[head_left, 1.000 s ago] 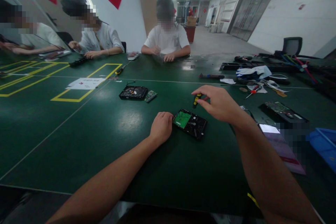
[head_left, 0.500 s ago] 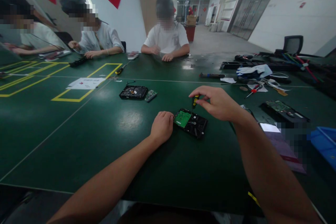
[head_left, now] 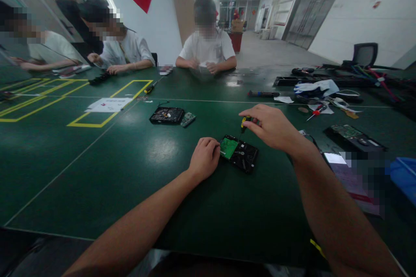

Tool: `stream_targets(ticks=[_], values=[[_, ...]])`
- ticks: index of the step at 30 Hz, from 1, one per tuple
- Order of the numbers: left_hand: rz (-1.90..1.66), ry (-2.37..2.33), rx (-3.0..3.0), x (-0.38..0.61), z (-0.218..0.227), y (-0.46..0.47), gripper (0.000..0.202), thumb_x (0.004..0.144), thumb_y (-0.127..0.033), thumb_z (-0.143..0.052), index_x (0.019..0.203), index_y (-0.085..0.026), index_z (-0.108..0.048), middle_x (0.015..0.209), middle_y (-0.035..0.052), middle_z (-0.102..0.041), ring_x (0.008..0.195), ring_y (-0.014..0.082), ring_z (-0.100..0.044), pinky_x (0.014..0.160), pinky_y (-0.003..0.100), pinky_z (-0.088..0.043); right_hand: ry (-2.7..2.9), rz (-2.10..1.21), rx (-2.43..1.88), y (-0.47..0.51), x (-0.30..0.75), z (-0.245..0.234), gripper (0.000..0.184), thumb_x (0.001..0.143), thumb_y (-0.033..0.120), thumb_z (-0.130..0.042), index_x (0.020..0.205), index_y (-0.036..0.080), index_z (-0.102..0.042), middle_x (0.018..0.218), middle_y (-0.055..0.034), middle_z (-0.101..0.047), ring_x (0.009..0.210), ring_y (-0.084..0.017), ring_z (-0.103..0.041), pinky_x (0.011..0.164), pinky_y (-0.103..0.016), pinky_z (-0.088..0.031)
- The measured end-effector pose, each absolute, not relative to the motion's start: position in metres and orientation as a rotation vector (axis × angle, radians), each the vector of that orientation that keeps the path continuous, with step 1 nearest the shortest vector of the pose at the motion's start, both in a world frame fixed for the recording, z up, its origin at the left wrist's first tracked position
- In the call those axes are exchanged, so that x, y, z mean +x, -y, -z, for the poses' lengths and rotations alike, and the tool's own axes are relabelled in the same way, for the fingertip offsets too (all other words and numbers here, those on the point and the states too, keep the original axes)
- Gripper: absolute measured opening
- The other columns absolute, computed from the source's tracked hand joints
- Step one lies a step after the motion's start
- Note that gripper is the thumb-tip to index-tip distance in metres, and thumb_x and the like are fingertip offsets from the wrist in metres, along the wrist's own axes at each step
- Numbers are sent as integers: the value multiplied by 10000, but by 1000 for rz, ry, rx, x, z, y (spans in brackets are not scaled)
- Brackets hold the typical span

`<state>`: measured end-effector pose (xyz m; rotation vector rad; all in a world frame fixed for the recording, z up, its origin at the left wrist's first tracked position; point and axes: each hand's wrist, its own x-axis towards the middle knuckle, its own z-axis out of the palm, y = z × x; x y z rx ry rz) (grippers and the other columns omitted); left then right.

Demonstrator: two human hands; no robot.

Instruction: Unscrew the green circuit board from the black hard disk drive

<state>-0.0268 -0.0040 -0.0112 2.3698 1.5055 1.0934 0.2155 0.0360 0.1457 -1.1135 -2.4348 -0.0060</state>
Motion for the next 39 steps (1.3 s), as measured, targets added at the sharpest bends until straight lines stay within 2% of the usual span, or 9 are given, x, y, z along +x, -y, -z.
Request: stream_targets(ticks=[3, 6, 10, 14, 26, 31, 36, 39], values=[[-1143, -1458, 2393, -26, 14, 3, 124, 1026, -160, -557, 1057, -200, -670, 1106, 100, -685, 1118, 274, -603, 1007, 466, -557, 2433, 9, -1082, -36, 215, -146, 252, 1003, 273, -612, 1155, 164, -781, 1123, -125, -778, 1015, -277, -711, 939, -414, -523], [-1183, -1415, 2406, -26, 13, 3, 137, 1034, -160, -545, 1050, -201, -675, 1102, 103, -685, 1109, 271, -610, 993, 469, -565, 2444, -10, -1058, -36, 215, -147, 228, 1002, 236, -587, 1099, 178, -786, 1119, -110, -791, 1048, -281, -719, 964, -422, -520], [-1213, -1325, 2434, -25, 10, 4, 127, 1029, -176, -562, 1072, -202, -678, 1115, 109, -685, 1115, 274, -613, 990, 484, -568, 2438, -98, -1047, -33, 215, -149, 265, 983, 205, -579, 1165, 187, -771, 1191, -102, -787, 1096, -274, -723, 992, -417, -524], [-1177, -1165, 2466, -24, 7, 7, 167, 1040, -180, -545, 1131, -206, -682, 1136, 105, -693, 1118, 262, -626, 985, 472, -570, 2422, -177, -1082, -31, 216, -149, 318, 966, 211, -593, 1243, 164, -741, 1231, -118, -777, 1028, -267, -739, 928, -399, -550], [-1026, -1009, 2593, -23, 7, 8, 223, 1035, -234, -586, 1222, -228, -707, 1245, 94, -711, 1214, 273, -640, 1066, 517, -527, 2476, -446, -971, -32, 216, -151, 290, 949, 148, -564, 1173, 212, -737, 1193, -63, -777, 989, -213, -728, 896, -346, -525], [-990, -1004, 2595, -23, 9, 7, 196, 1039, -248, -589, 1183, -221, -719, 1236, 99, -716, 1201, 274, -650, 1048, 512, -538, 2454, -298, -1061, -35, 217, -148, 303, 939, 133, -557, 1183, 185, -728, 1115, -86, -782, 989, -242, -718, 915, -374, -513], [-966, -1018, 2589, -24, 8, 8, 201, 1036, -251, -594, 1191, -210, -715, 1249, 105, -711, 1216, 280, -641, 1039, 508, -545, 2433, -44, -1147, -38, 218, -143, 319, 975, 136, -502, 1209, 161, -717, 1217, -138, -755, 1130, -292, -688, 1020, -425, -485], [-964, -1019, 2590, -24, 8, 8, 202, 1033, -249, -596, 1195, -219, -713, 1255, 102, -708, 1212, 280, -644, 1040, 515, -547, 2438, 21, -1199, -37, 218, -143, 324, 997, 168, -493, 1242, 142, -705, 1221, -157, -755, 1120, -308, -694, 1005, -438, -489]])
